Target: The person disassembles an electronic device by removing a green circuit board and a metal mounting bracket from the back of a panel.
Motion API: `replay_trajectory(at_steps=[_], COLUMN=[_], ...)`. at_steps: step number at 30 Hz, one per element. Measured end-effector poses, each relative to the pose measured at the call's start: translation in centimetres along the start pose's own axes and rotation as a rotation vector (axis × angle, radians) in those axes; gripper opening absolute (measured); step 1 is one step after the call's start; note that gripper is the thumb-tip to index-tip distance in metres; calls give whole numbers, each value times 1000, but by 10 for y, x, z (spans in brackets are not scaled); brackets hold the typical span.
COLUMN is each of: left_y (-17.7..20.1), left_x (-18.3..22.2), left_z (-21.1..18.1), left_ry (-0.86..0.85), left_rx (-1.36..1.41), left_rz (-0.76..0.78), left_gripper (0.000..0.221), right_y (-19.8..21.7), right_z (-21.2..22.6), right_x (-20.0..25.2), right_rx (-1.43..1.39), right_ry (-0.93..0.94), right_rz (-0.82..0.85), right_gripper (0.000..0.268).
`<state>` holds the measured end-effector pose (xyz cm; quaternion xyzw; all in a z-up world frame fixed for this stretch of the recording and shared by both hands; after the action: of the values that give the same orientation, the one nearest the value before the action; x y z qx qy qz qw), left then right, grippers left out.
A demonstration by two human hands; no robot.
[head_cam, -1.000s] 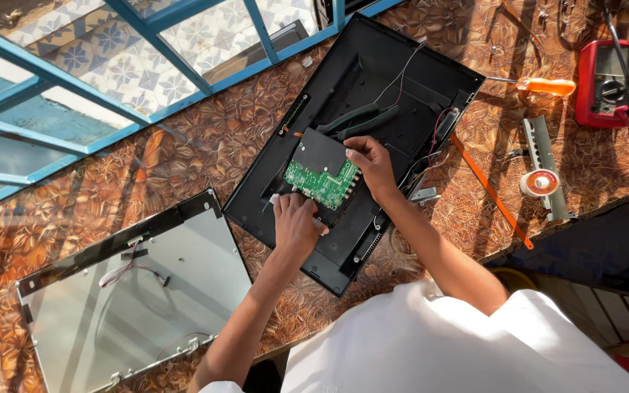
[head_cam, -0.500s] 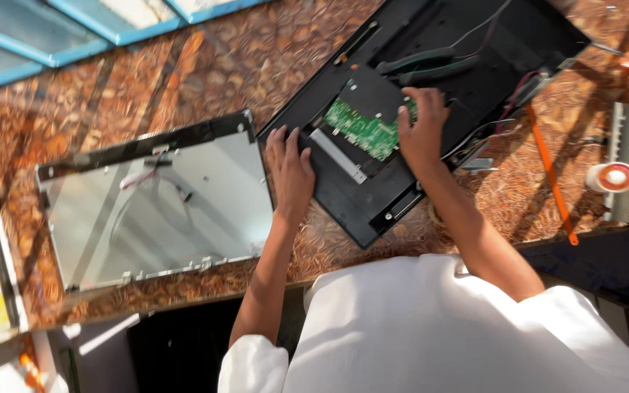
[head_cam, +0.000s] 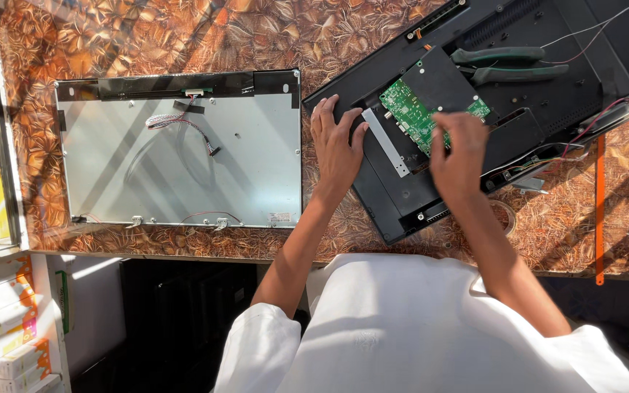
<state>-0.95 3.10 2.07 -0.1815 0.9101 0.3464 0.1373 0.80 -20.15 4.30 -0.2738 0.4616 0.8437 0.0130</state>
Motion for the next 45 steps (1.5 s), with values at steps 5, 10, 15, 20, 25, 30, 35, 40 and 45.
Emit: replay_trajectory(at_steps=[5,10,15,20,25,30,35,40,45], left_y=[-3,4,8,13,19,16,-2,-14,2], left_x=[-4,-7,-6,-6,-1,13,24,41,37], left_z=[-5,-15,-23,-41,-57,-59,-60,-49,-50], left_ry=[42,46,47,55,106,172,344,316,332], left_rx=[27,136,288,542,692,810,1224,1231,1192], left_rz=[10,-4,-16,-24,-34,22,242,200,-18], left_gripper=[21,16,13,17,38,58,46,25,20], right_y=[-30,-17,-26,-11,-5,5,-13,-17,-19], right_z=[45,62,53,58,56,53,40,43,46], right_x=[41,36,42,38,42,37,51,53,52], right_rx=[-51,-58,-68,-193,-358,-609,-805,-915,-1239], right_ry=[20,-7,-28,-32,-107,-200,-292,-407,-541], right_rz=[285,286,304,203,99,31,156,227,330], right_gripper=[41,40,33,37,37,34,33,30,34])
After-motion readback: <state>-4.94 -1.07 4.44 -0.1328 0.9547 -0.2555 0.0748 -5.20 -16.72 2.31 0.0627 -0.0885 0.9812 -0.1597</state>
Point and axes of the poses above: each hand's wrist, its own x-axis away from the middle knuckle, its own y-axis out of the back of the hand, z = x × y, the point moved 3 cm from there along -x, towards the middle knuckle, and after that the axes turned 7 degrees about x, right-handed, at the moved point
